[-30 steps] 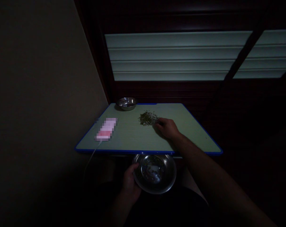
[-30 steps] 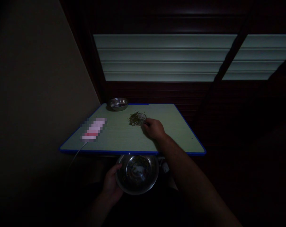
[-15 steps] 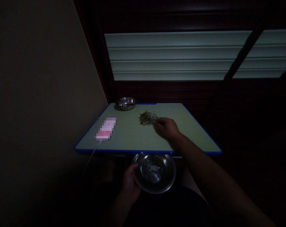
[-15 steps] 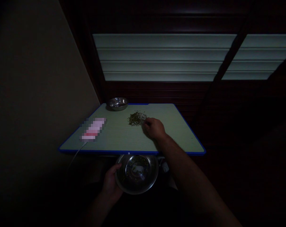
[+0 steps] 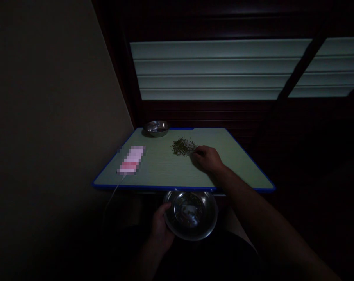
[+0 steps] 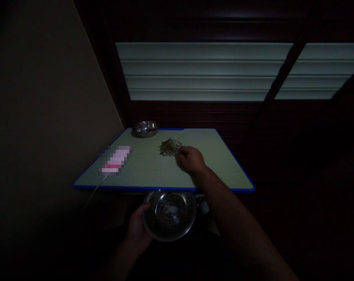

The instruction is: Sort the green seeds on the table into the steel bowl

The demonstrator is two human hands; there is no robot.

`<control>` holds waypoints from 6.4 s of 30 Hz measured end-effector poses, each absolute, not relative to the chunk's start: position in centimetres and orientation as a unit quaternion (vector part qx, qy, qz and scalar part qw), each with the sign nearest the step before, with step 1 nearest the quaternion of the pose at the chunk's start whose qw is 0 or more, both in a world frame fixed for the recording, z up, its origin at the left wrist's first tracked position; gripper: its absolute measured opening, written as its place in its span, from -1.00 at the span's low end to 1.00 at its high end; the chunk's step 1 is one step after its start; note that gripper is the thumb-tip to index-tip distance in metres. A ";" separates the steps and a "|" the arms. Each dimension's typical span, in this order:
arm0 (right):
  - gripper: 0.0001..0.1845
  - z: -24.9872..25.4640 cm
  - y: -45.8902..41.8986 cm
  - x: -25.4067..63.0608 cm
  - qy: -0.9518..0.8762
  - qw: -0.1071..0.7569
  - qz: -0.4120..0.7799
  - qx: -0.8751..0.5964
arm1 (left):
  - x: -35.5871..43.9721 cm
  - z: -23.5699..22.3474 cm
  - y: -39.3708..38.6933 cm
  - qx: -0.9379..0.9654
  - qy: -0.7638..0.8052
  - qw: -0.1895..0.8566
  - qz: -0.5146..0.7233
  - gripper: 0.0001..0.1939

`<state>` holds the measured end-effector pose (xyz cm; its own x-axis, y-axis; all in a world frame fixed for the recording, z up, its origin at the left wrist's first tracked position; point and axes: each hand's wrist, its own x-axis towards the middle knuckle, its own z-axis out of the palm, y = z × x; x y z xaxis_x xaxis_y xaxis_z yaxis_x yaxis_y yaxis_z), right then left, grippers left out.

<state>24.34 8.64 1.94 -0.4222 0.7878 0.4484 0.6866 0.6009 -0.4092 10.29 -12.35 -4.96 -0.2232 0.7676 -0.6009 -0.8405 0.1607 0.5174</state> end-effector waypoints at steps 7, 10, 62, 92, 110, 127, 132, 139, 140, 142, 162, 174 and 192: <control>-0.84 1.4 9.1 24.3 -0.847 0.315 0.086 -0.419 | 10.4 -4.9 -12.4 -0.046 0.441 0.625 0.642 -0.81; -0.84 1.3 9.2 24.4 -0.850 0.316 0.084 -0.414 | 10.4 -4.7 -12.4 -0.046 0.443 0.624 0.642 -0.81; -0.84 1.6 9.0 24.1 -0.847 0.315 0.075 -0.422 | 10.3 -4.9 -12.4 -0.028 0.438 0.626 0.644 -0.85; -0.88 1.3 9.2 23.9 -0.859 0.314 0.065 -0.399 | 10.1 -5.7 -12.4 -0.035 0.431 0.627 0.648 -0.84; -0.88 1.3 9.3 23.7 -0.862 0.304 0.057 -0.401 | 10.2 -5.2 -12.4 -0.045 0.432 0.624 0.650 -0.83; -0.86 1.1 9.5 23.6 -0.854 0.312 0.053 -0.412 | 10.3 -5.2 -12.3 -0.041 0.437 0.624 0.646 -0.81; -0.88 1.0 9.5 23.4 -0.856 0.325 0.067 -0.397 | 10.4 -5.0 -12.3 -0.043 0.440 0.623 0.645 -0.81; -0.88 0.9 9.8 23.2 -0.866 0.320 0.055 -0.380 | 10.5 -4.7 -12.2 -0.039 0.441 0.629 0.639 -0.79; -0.88 0.9 9.8 23.2 -0.866 0.320 0.055 -0.380 | 10.5 -4.7 -12.2 -0.038 0.442 0.629 0.639 -0.79; -0.88 0.9 9.9 23.2 -0.866 0.321 0.056 -0.379 | 10.5 -4.8 -12.1 -0.037 0.442 0.629 0.638 -0.80; -0.70 1.3 9.9 23.6 -0.789 0.427 0.201 -0.393 | 10.2 -5.0 -12.3 -0.032 0.438 0.628 0.642 -0.81; -0.77 0.8 10.4 24.0 -0.742 0.423 0.235 -0.463 | 10.1 -5.1 -12.4 -0.039 0.441 0.624 0.644 -0.82; -0.70 0.7 10.4 23.5 -0.772 0.383 0.247 -0.442 | 10.2 -5.0 -12.3 -0.042 0.449 0.620 0.642 -0.86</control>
